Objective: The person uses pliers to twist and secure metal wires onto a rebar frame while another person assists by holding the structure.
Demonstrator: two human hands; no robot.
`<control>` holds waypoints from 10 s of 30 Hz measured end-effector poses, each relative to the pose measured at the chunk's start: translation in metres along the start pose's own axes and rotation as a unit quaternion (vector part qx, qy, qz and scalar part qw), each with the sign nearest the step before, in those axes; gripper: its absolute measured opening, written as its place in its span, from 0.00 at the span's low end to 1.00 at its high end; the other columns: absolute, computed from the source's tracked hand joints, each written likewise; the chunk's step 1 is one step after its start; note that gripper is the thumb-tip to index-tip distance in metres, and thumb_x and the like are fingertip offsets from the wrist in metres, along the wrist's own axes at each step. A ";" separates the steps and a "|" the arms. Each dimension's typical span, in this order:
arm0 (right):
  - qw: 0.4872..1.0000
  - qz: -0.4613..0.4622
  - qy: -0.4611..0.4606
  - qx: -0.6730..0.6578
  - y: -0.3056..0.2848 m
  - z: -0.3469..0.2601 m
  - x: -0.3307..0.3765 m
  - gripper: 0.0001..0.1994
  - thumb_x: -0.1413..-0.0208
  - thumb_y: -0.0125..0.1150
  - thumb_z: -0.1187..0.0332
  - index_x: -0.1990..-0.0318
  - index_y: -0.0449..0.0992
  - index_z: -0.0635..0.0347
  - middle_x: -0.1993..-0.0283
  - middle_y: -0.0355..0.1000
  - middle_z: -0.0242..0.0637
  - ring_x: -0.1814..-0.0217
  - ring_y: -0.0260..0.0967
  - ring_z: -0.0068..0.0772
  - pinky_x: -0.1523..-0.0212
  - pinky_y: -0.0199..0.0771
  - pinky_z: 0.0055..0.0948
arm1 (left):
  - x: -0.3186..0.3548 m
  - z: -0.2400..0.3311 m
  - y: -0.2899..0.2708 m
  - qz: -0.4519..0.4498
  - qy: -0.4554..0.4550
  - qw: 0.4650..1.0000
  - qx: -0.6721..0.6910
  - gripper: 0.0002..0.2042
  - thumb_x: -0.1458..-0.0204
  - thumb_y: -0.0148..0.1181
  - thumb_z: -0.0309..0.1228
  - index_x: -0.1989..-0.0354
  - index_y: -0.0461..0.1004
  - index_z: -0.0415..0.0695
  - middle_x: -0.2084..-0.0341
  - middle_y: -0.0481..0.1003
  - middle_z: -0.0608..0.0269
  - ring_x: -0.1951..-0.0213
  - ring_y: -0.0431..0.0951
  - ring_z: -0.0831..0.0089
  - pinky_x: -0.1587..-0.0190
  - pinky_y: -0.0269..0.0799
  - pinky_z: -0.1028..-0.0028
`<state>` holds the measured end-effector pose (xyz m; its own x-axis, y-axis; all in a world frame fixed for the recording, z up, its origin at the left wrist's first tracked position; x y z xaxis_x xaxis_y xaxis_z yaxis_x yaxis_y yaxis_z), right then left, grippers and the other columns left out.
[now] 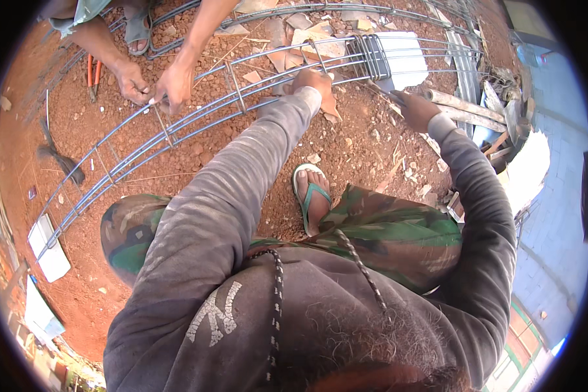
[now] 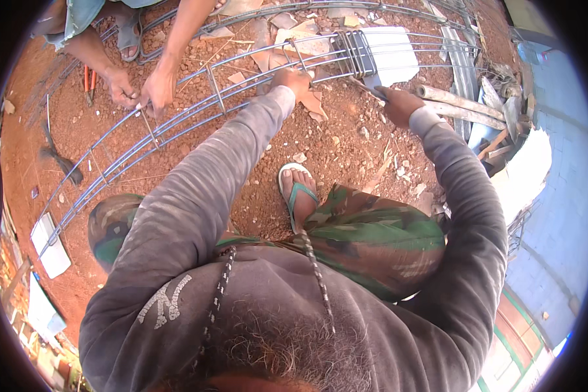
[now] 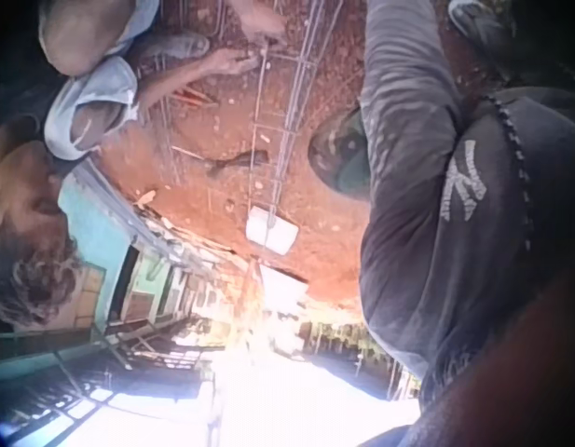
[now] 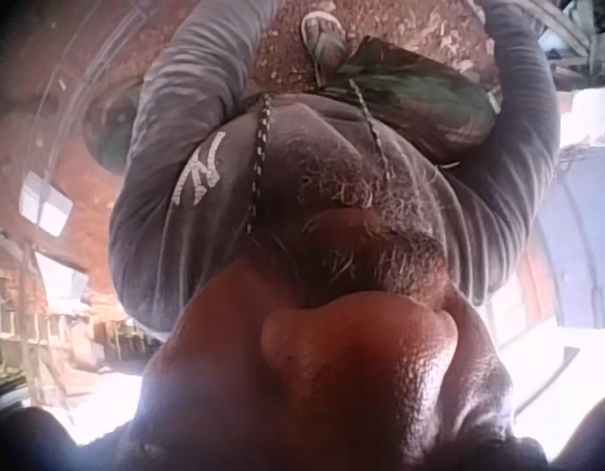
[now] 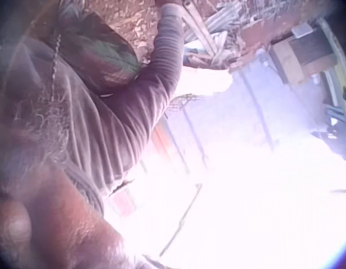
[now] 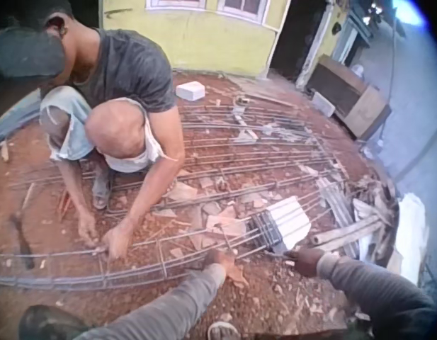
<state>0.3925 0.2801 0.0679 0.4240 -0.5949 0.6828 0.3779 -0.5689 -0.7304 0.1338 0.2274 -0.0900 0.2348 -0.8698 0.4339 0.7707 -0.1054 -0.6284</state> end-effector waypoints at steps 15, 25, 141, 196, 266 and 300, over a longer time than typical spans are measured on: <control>0.989 -0.009 0.109 -0.097 0.008 -0.105 0.002 0.30 0.40 0.47 0.74 0.28 0.63 0.48 0.50 0.79 0.54 0.48 0.78 0.57 0.47 0.76 0.50 | -0.011 -0.002 0.001 -0.115 0.094 0.983 -0.107 0.25 0.36 0.50 0.54 0.49 0.82 0.46 0.49 0.81 0.54 0.43 0.79 0.55 0.38 0.70 0.64; 0.992 -0.012 0.119 -0.038 -0.009 -0.122 0.007 0.20 0.36 0.47 0.72 0.37 0.69 0.54 0.49 0.80 0.52 0.45 0.79 0.54 0.45 0.78 0.50 | 0.004 0.016 -0.018 -0.112 0.160 0.958 -0.211 0.24 0.32 0.43 0.48 0.47 0.82 0.45 0.50 0.83 0.58 0.48 0.83 0.59 0.45 0.78 0.58; 0.953 0.238 0.155 -0.106 0.093 -0.058 0.011 0.30 0.38 0.55 0.33 0.58 0.80 0.56 0.79 0.74 0.35 0.75 0.76 0.47 0.73 0.75 0.42 | -0.009 0.001 -0.005 -0.067 0.141 0.974 -0.166 0.24 0.34 0.45 0.49 0.54 0.84 0.45 0.53 0.83 0.54 0.51 0.83 0.55 0.43 0.75 0.63; 0.714 -0.113 0.133 -0.679 0.119 -0.074 0.030 0.26 0.40 0.65 0.40 0.77 0.69 0.50 0.86 0.63 0.26 0.88 0.58 0.21 0.88 0.56 0.26 | 0.089 0.044 0.071 -0.090 -0.113 0.727 0.671 0.09 0.37 0.63 0.33 0.55 0.73 0.43 0.63 0.81 0.56 0.63 0.85 0.61 0.59 0.84 0.57; 0.676 -0.045 0.132 -0.724 0.127 -0.091 0.051 0.20 0.32 0.56 0.53 0.48 0.75 0.62 0.63 0.82 0.42 0.67 0.79 0.31 0.65 0.79 0.30 | 0.093 0.036 0.092 0.018 -0.173 0.806 0.566 0.17 0.32 0.53 0.41 0.58 0.73 0.36 0.74 0.79 0.51 0.79 0.80 0.64 0.75 0.76 0.64; 0.723 0.207 0.130 -0.646 -0.107 -0.094 0.069 0.14 0.30 0.56 0.60 0.49 0.76 0.62 0.73 0.66 0.25 0.78 0.61 0.19 0.77 0.66 0.23 | 0.077 0.193 -0.129 -0.167 0.066 0.647 0.741 0.09 0.34 0.47 0.29 0.60 0.75 0.41 0.73 0.73 0.64 0.73 0.72 0.73 0.73 0.74 0.69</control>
<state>0.3038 0.2466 0.1946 0.0488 -0.8570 0.5131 -0.8925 -0.2680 -0.3628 0.1671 0.2672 0.1493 -0.0678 -0.9618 0.2652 0.5110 0.1948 0.8372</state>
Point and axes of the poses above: each hand's wrist, its own x-axis away from the middle knuckle, its own y-axis out of the palm, z = x × y, the point moved 3 cm from there along -x, towards the middle knuckle
